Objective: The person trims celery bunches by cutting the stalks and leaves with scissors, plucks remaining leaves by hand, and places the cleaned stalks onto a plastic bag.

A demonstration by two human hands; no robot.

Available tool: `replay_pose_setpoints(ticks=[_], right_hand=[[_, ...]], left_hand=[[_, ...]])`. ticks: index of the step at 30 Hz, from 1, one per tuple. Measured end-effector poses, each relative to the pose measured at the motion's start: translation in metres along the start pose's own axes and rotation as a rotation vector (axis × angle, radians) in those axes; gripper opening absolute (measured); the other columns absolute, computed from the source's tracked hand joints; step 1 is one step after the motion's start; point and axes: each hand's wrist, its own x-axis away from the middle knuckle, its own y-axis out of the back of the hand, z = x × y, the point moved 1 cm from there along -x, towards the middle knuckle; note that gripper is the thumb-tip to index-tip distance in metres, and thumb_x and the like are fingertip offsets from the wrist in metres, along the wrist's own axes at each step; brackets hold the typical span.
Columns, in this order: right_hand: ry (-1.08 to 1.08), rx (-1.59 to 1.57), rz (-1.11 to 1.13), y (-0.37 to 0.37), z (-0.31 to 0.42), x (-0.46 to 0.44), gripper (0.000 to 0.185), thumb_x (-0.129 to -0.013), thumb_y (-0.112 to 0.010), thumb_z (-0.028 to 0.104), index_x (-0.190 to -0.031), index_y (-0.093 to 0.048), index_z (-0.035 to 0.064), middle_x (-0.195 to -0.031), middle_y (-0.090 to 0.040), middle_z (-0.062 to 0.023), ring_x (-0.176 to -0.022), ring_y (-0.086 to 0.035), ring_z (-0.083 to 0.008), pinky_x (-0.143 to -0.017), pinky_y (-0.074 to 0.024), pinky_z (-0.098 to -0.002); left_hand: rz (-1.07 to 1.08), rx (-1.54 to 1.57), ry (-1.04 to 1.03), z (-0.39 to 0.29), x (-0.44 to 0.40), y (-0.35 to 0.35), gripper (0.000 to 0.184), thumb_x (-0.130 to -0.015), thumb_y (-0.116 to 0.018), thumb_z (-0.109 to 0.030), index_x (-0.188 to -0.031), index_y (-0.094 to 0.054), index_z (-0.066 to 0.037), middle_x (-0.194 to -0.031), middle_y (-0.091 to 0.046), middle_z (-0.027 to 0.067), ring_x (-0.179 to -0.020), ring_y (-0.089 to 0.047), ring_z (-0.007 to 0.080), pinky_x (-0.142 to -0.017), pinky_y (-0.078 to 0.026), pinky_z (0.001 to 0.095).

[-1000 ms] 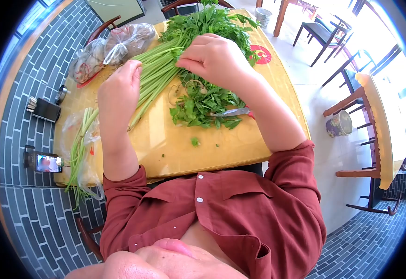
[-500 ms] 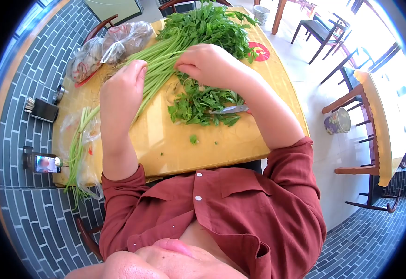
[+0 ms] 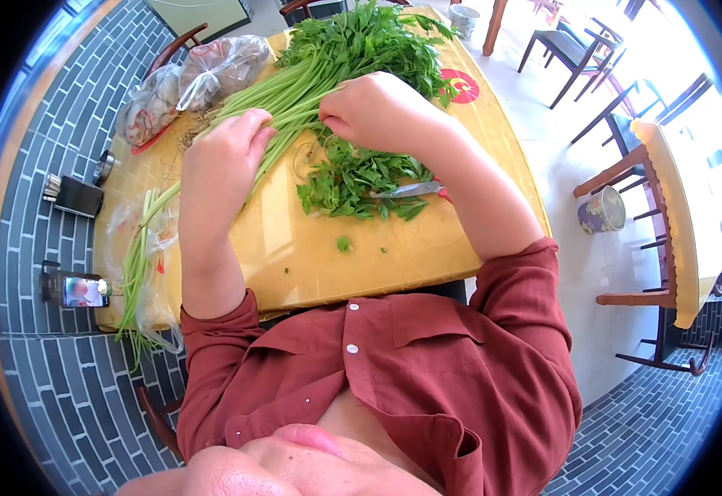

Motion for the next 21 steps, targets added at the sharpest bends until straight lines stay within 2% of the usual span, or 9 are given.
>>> replay_pose_setpoints(ticks=[3, 9, 12, 15, 18, 21], right_hand=[[-0.006, 0.106, -0.044, 0.001, 0.006, -0.001, 0.008, -0.077, -0.062, 0.016, -0.08, -0.064, 0.0081, -0.071, -0.061, -0.0062, -0.067, -0.06, -0.0261, -0.062, -0.0492, -0.0355], [0.002, 0.143, -0.147, -0.004, 0.009, -0.002, 0.012, -0.077, -0.064, 0.019, -0.081, -0.063, 0.0081, -0.072, -0.06, -0.007, -0.067, -0.06, -0.0257, -0.061, -0.0492, -0.0358], [0.027, 0.056, -0.149, 0.0, 0.011, -0.003, 0.015, -0.079, -0.065, 0.023, -0.083, -0.063, 0.0084, -0.075, -0.061, -0.0069, -0.069, -0.061, -0.0254, -0.062, -0.0496, -0.0355], [0.057, 0.084, -0.203, -0.004, 0.012, -0.003, 0.02, -0.083, -0.061, 0.027, -0.079, -0.059, 0.0075, -0.076, -0.059, -0.0069, -0.069, -0.06, -0.026, -0.06, -0.0496, -0.0362], [0.009, 0.164, -0.166, -0.01, 0.011, -0.003, 0.014, -0.081, -0.061, 0.022, -0.086, -0.062, 0.0094, -0.077, -0.058, -0.006, -0.07, -0.061, -0.0245, -0.063, -0.0501, -0.0349], [0.023, 0.186, -0.15, -0.008, 0.011, -0.001, 0.011, -0.08, -0.061, 0.019, -0.087, -0.062, 0.0093, -0.074, -0.056, -0.0057, -0.071, -0.06, -0.0228, -0.063, -0.0503, -0.0335]], left_hand=[[0.039, 0.005, 0.067, -0.001, 0.0, 0.002, 0.015, -0.084, -0.06, -0.02, -0.095, -0.061, -0.01, -0.083, -0.064, 0.0101, -0.074, -0.061, 0.0289, -0.062, -0.048, 0.0368], [0.036, -0.034, 0.075, -0.002, -0.001, 0.004, 0.014, -0.084, -0.06, -0.019, -0.095, -0.061, -0.011, -0.082, -0.064, 0.0105, -0.073, -0.061, 0.0293, -0.061, -0.048, 0.0375], [0.012, -0.036, 0.104, 0.001, 0.0, 0.004, 0.013, -0.084, -0.06, -0.019, -0.095, -0.06, -0.011, -0.081, -0.063, 0.0101, -0.072, -0.061, 0.0293, -0.061, -0.048, 0.0376], [0.025, -0.04, 0.113, 0.0, -0.001, 0.006, 0.013, -0.085, -0.059, -0.019, -0.095, -0.06, -0.012, -0.08, -0.063, 0.0096, -0.071, -0.061, 0.029, -0.06, -0.048, 0.0376], [0.018, -0.051, 0.103, 0.002, 0.0, 0.005, 0.012, -0.085, -0.059, -0.02, -0.095, -0.06, -0.012, -0.08, -0.063, 0.0094, -0.071, -0.061, 0.0286, -0.059, -0.048, 0.0375], [0.02, -0.064, 0.101, 0.003, -0.001, 0.004, 0.013, -0.085, -0.059, -0.02, -0.095, -0.06, -0.012, -0.08, -0.063, 0.0095, -0.071, -0.061, 0.0285, -0.06, -0.048, 0.0375]])
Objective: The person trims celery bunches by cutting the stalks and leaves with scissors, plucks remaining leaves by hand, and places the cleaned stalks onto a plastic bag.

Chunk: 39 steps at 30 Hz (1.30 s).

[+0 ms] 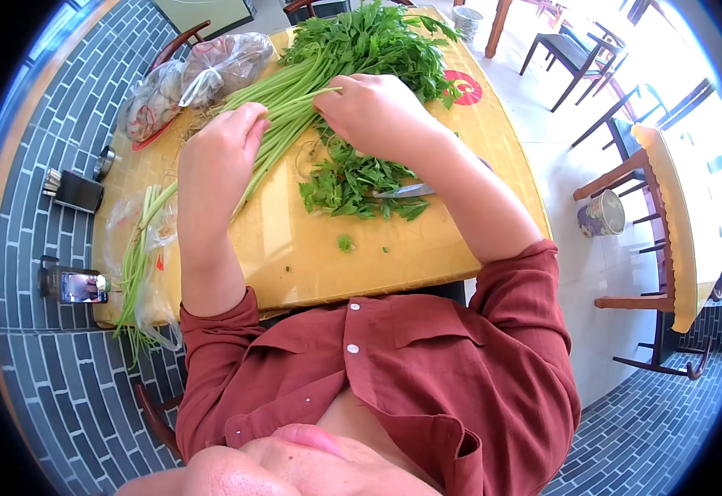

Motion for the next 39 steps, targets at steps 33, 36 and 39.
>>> replay_pose_setpoints(ticks=[33, 36, 39], right_hand=[[-0.401, -0.107, 0.111, -0.008, -0.003, -0.005, 0.032, -0.084, -0.061, 0.036, -0.106, -0.062, 0.0129, -0.08, -0.065, -0.0115, -0.07, -0.062, -0.0295, -0.061, -0.0492, -0.0378], [-0.267, -0.149, -0.031, -0.018, -0.01, -0.003, 0.013, -0.084, -0.061, 0.02, -0.088, -0.064, 0.0081, -0.083, -0.064, -0.0107, -0.069, -0.061, -0.0301, -0.06, -0.0486, -0.0366], [-0.261, -0.21, 0.044, 0.001, -0.009, -0.005, 0.014, -0.084, -0.06, 0.015, -0.093, -0.064, 0.005, -0.086, -0.064, -0.0124, -0.073, -0.061, -0.0296, -0.066, -0.0481, -0.0342]], left_hand=[[-0.153, 0.06, 0.018, 0.019, 0.002, 0.007, 0.011, -0.084, -0.059, -0.019, -0.09, -0.06, -0.01, -0.077, -0.062, 0.0103, -0.071, -0.061, 0.0299, -0.06, -0.048, 0.0386], [-0.233, -0.001, -0.004, 0.023, 0.005, 0.003, 0.013, -0.084, -0.058, -0.022, -0.082, -0.058, -0.01, -0.067, -0.057, 0.0084, -0.063, -0.06, 0.0278, -0.055, -0.047, 0.0391], [-0.232, 0.03, 0.019, 0.028, 0.006, 0.009, 0.013, -0.084, -0.057, -0.023, -0.08, -0.058, -0.01, -0.065, -0.057, 0.008, -0.063, -0.061, 0.0271, -0.054, -0.047, 0.0384]])
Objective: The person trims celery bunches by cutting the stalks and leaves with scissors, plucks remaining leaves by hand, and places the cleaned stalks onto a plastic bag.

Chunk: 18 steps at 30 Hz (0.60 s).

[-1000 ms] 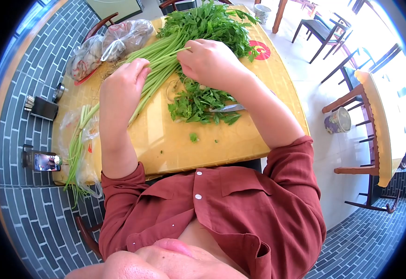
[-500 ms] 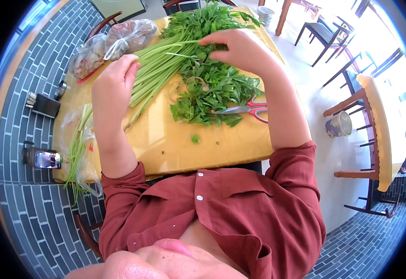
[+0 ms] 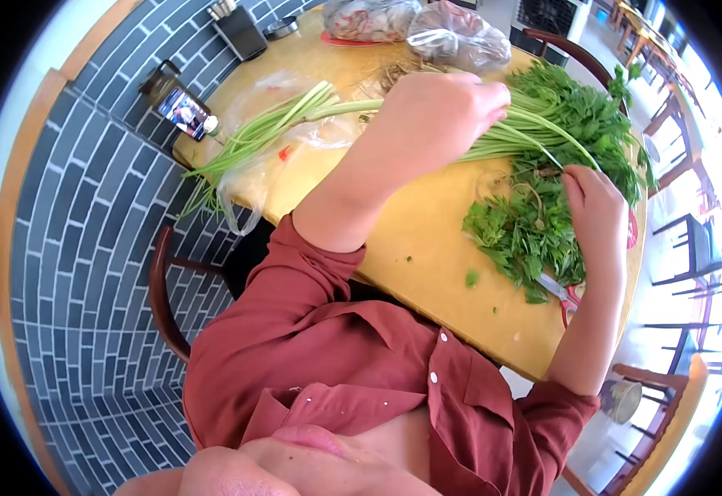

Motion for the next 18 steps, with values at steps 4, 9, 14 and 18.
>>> replay_pose_setpoints(ticks=[4, 9, 14, 18], right_hand=[[-0.047, -0.035, 0.02, 0.009, -0.003, 0.001, 0.014, -0.085, -0.059, 0.013, -0.094, -0.064, 0.004, -0.084, -0.063, -0.0113, -0.071, -0.061, -0.0244, -0.065, -0.0468, -0.0301], [-0.097, -0.048, -0.011, 0.013, -0.007, -0.003, 0.012, -0.084, -0.057, 0.011, -0.09, -0.065, 0.0032, -0.077, -0.061, -0.0057, -0.061, -0.054, -0.013, -0.059, -0.0426, -0.0244], [-0.463, -0.401, -0.132, 0.025, -0.016, -0.007, 0.013, -0.084, -0.057, 0.011, -0.088, -0.067, 0.0034, -0.071, -0.059, 0.0016, -0.06, -0.048, -0.0043, -0.053, -0.0363, -0.0204], [-0.401, -0.429, 0.091, 0.03, -0.031, -0.002, 0.016, -0.082, -0.06, 0.011, -0.094, -0.069, 0.0042, -0.075, -0.062, 0.0016, -0.057, -0.045, -0.0033, -0.051, -0.0339, -0.0192]], left_hand=[[0.027, 0.005, 0.013, -0.001, -0.001, 0.003, 0.014, -0.084, -0.055, -0.022, -0.08, -0.058, -0.009, -0.065, -0.057, 0.0087, -0.062, -0.06, 0.0281, -0.053, -0.047, 0.039], [0.012, 0.034, 0.011, 0.0, -0.001, 0.002, 0.013, -0.084, -0.056, -0.022, -0.079, -0.059, -0.009, -0.065, -0.057, 0.0097, -0.061, -0.06, 0.0287, -0.053, -0.046, 0.0395], [-0.001, 0.05, 0.017, -0.004, -0.001, 0.004, 0.014, -0.084, -0.057, -0.022, -0.08, -0.06, -0.009, -0.065, -0.057, 0.0101, -0.06, -0.06, 0.0289, -0.053, -0.047, 0.0394], [-0.012, -0.015, 0.063, 0.007, -0.002, 0.009, 0.014, -0.084, -0.057, -0.022, -0.083, -0.06, -0.009, -0.067, -0.059, 0.0109, -0.063, -0.06, 0.03, -0.055, -0.047, 0.0396]])
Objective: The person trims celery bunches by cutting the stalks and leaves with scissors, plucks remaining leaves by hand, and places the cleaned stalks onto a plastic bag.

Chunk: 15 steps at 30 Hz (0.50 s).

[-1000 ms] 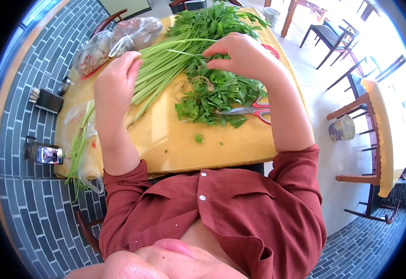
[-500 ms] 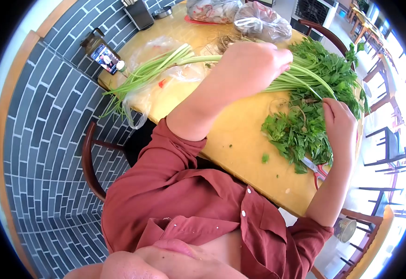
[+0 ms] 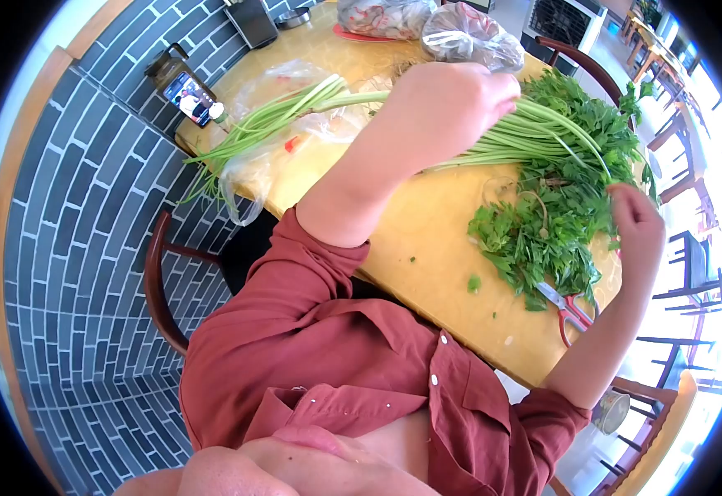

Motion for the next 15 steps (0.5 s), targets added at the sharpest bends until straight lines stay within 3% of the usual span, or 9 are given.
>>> replay_pose_setpoints(ticks=[2, 3, 4, 6, 8, 9, 10, 12, 15], right_hand=[[0.172, 0.163, 0.25, -0.002, -0.001, 0.008, 0.03, -0.077, -0.064, 0.01, -0.106, -0.066, 0.0062, -0.078, -0.063, -0.0014, -0.058, -0.046, -0.0057, -0.053, -0.0378, -0.0208], [0.037, 0.17, 0.371, -0.005, 0.016, 0.014, 0.042, -0.073, -0.067, 0.01, -0.115, -0.062, 0.0081, -0.08, -0.064, -0.0032, -0.06, -0.049, -0.0085, -0.056, -0.0415, -0.0236], [0.107, 0.283, 0.36, -0.005, 0.03, 0.02, 0.045, -0.073, -0.066, 0.012, -0.118, -0.06, 0.0094, -0.081, -0.065, -0.0034, -0.06, -0.049, -0.0102, -0.056, -0.0428, -0.0258], [0.082, 0.296, 0.252, -0.001, 0.027, 0.014, 0.026, -0.077, -0.064, 0.018, -0.1, -0.067, 0.0056, -0.072, -0.064, -0.0085, -0.059, -0.057, -0.0146, -0.058, -0.0462, -0.0281], [0.248, 0.29, 0.028, 0.007, 0.019, 0.011, 0.018, -0.08, -0.063, 0.021, -0.085, -0.069, 0.0046, -0.074, -0.066, -0.0095, -0.063, -0.061, -0.0193, -0.061, -0.0477, -0.0295], [0.238, 0.261, -0.037, 0.012, 0.017, 0.01, 0.018, -0.08, -0.065, 0.018, -0.088, -0.068, 0.002, -0.074, -0.064, -0.0051, -0.065, -0.057, -0.0127, -0.062, -0.0449, -0.026], [0.148, 0.244, -0.099, 0.015, 0.012, 0.009, 0.018, -0.079, -0.067, 0.019, -0.087, -0.068, 0.0026, -0.076, -0.064, -0.0043, -0.066, -0.057, -0.0135, -0.063, -0.0448, -0.0263], [0.209, 0.262, -0.231, 0.016, 0.014, 0.008, 0.021, -0.078, -0.069, 0.021, -0.093, -0.067, 0.0065, -0.087, -0.065, -0.0028, -0.073, -0.058, -0.0129, -0.067, -0.0455, -0.0266], [0.414, 0.336, -0.345, 0.017, 0.007, 0.001, 0.024, -0.077, -0.068, 0.027, -0.094, -0.066, 0.0101, -0.089, -0.064, -0.0059, -0.088, -0.06, -0.0215, -0.08, -0.0472, -0.0341]], left_hand=[[-0.032, 0.037, -0.007, 0.009, 0.0, 0.0, 0.014, -0.084, -0.057, -0.023, -0.086, -0.061, -0.009, -0.07, -0.06, 0.0114, -0.066, -0.061, 0.0308, -0.057, -0.047, 0.0399], [-0.045, 0.076, -0.03, 0.01, -0.001, -0.003, 0.014, -0.084, -0.058, -0.023, -0.087, -0.061, -0.009, -0.071, -0.061, 0.0116, -0.067, -0.061, 0.0311, -0.058, -0.047, 0.04], [-0.034, 0.037, -0.019, 0.01, -0.002, -0.002, 0.014, -0.084, -0.059, -0.022, -0.089, -0.062, -0.009, -0.074, -0.062, 0.0121, -0.069, -0.061, 0.0318, -0.06, -0.047, 0.0398], [-0.037, 0.05, 0.006, 0.011, -0.005, -0.001, 0.014, -0.082, -0.062, -0.019, -0.092, -0.062, -0.008, -0.08, -0.064, 0.013, -0.073, -0.062, 0.0319, -0.062, -0.048, 0.0379], [-0.087, 0.103, -0.028, 0.009, -0.008, 0.001, 0.012, -0.082, -0.062, -0.016, -0.092, -0.063, -0.009, -0.082, -0.064, 0.0124, -0.073, -0.062, 0.0309, -0.062, -0.049, 0.0368], [-0.131, 0.109, -0.073, 0.008, -0.009, 0.002, 0.011, -0.083, -0.061, -0.016, -0.092, -0.062, -0.011, -0.081, -0.064, 0.0116, -0.072, -0.062, 0.0306, -0.061, -0.049, 0.0374], [-0.103, 0.12, -0.053, 0.005, -0.009, 0.006, 0.012, -0.083, -0.062, -0.015, -0.093, -0.062, -0.01, -0.082, -0.064, 0.0113, -0.073, -0.062, 0.03, -0.062, -0.049, 0.0365], [-0.057, 0.125, -0.011, 0.0, -0.01, 0.011, 0.013, -0.082, -0.063, -0.015, -0.094, -0.062, -0.009, -0.083, -0.064, 0.0113, -0.074, -0.062, 0.0293, -0.063, -0.048, 0.0355], [-0.021, 0.128, 0.039, -0.002, -0.009, 0.013, 0.013, -0.083, -0.063, -0.015, -0.094, -0.062, -0.008, -0.082, -0.063, 0.012, -0.072, -0.061, 0.0292, -0.062, -0.048, 0.0349]])
